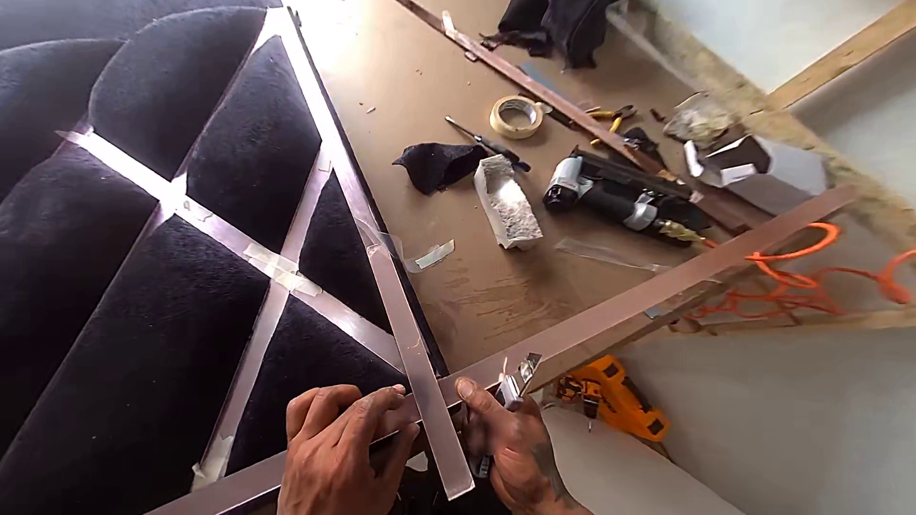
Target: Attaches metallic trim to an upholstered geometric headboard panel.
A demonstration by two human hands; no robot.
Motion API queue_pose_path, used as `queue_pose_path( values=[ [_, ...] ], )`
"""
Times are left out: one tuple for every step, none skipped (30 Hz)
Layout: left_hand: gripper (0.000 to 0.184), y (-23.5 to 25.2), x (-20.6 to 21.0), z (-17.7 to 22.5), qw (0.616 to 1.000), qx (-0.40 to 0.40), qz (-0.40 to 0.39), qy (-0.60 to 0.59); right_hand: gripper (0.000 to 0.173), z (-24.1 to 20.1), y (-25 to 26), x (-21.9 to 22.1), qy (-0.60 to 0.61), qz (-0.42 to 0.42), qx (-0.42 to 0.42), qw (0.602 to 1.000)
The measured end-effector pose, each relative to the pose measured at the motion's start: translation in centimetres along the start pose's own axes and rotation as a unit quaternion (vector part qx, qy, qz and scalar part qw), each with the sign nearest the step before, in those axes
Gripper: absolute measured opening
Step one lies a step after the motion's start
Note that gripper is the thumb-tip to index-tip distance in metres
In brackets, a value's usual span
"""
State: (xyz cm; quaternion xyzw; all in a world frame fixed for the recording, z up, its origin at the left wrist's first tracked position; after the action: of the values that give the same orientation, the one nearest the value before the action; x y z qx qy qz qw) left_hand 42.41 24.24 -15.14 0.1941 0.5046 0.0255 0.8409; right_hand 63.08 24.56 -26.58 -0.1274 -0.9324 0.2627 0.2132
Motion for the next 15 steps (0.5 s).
queue_pose_path(
  values=[
    [0.030, 0.01, 0.05, 0.04, 1.000, 0.001, -0.002, -0.001, 0.030, 0.02, -0.01, 0.00, 0.000, -0.002, 0.000, 1.000],
    [0.031, 0.02, 0.12, 0.14, 1.000, 0.003, -0.005, -0.001, 0.029, 0.01, -0.02, -0.04, 0.000, -0.004, 0.000, 1.000],
    [0.032, 0.05, 0.23, 0.24, 1.000, 0.004, -0.007, 0.001, 0.029, -0.02, -0.01, -0.09, 0.001, -0.004, 0.001, 1.000],
    [0.033, 0.11, 0.34, 0.31, 1.000, 0.004, -0.008, 0.001, 0.029, -0.04, 0.00, -0.12, 0.001, -0.005, 0.003, 1.000],
    [0.033, 0.11, 0.45, 0.35, 1.000, 0.003, -0.009, 0.002, 0.029, -0.07, -0.01, -0.12, 0.001, -0.006, 0.002, 1.000],
    [0.033, 0.10, 0.53, 0.39, 1.000, 0.002, -0.009, 0.003, 0.028, -0.11, -0.04, -0.14, 0.001, -0.005, 0.001, 1.000],
    [0.033, 0.12, 0.60, 0.44, 1.000, 0.001, -0.011, 0.003, 0.028, -0.18, -0.06, -0.14, 0.002, -0.003, -0.001, 1.000],
    [0.033, 0.17, 0.66, 0.50, 1.000, 0.000, -0.013, 0.001, 0.028, -0.25, -0.08, -0.15, 0.002, -0.002, -0.002, 1.000],
    [0.033, 0.21, 0.72, 0.53, 1.000, -0.001, -0.013, 0.000, 0.028, -0.26, -0.09, -0.16, 0.004, -0.003, -0.002, 1.000],
    [0.033, 0.22, 0.77, 0.53, 1.000, -0.002, -0.012, -0.001, 0.028, -0.23, -0.11, -0.15, 0.006, -0.004, -0.003, 1.000],
    [0.034, 0.22, 0.80, 0.51, 1.000, -0.003, -0.009, -0.003, 0.028, -0.23, -0.14, -0.14, 0.007, -0.004, -0.003, 1.000],
    [0.035, 0.21, 0.85, 0.48, 1.000, -0.004, -0.008, -0.006, 0.028, -0.27, -0.15, -0.11, 0.008, -0.003, -0.004, 1.000],
    [0.035, 0.20, 0.91, 0.46, 1.000, -0.004, -0.007, -0.008, 0.027, -0.31, -0.18, -0.09, 0.007, 0.000, -0.004, 1.000],
    [0.035, 0.19, 0.97, 0.44, 1.000, -0.004, -0.009, -0.010, 0.027, -0.35, -0.22, -0.08, 0.006, 0.002, -0.004, 1.000],
    [0.035, 0.18, 1.02, 0.43, 1.000, -0.006, -0.009, -0.012, 0.026, -0.38, -0.26, -0.08, 0.005, 0.005, -0.006, 1.000]
  ],
)
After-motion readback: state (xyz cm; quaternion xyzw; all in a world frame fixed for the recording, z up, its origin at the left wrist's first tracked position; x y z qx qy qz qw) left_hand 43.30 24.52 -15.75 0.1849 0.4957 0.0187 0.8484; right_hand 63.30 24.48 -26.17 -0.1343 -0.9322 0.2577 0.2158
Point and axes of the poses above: each hand's wrist, its own y-axis towards the middle knuckle, its own x-axis out of the palm, z = x × y, the point moved 8 cm from there along y, towards the middle knuckle, and after that the axes turned 1 degree about x, right-handed, at the moved point
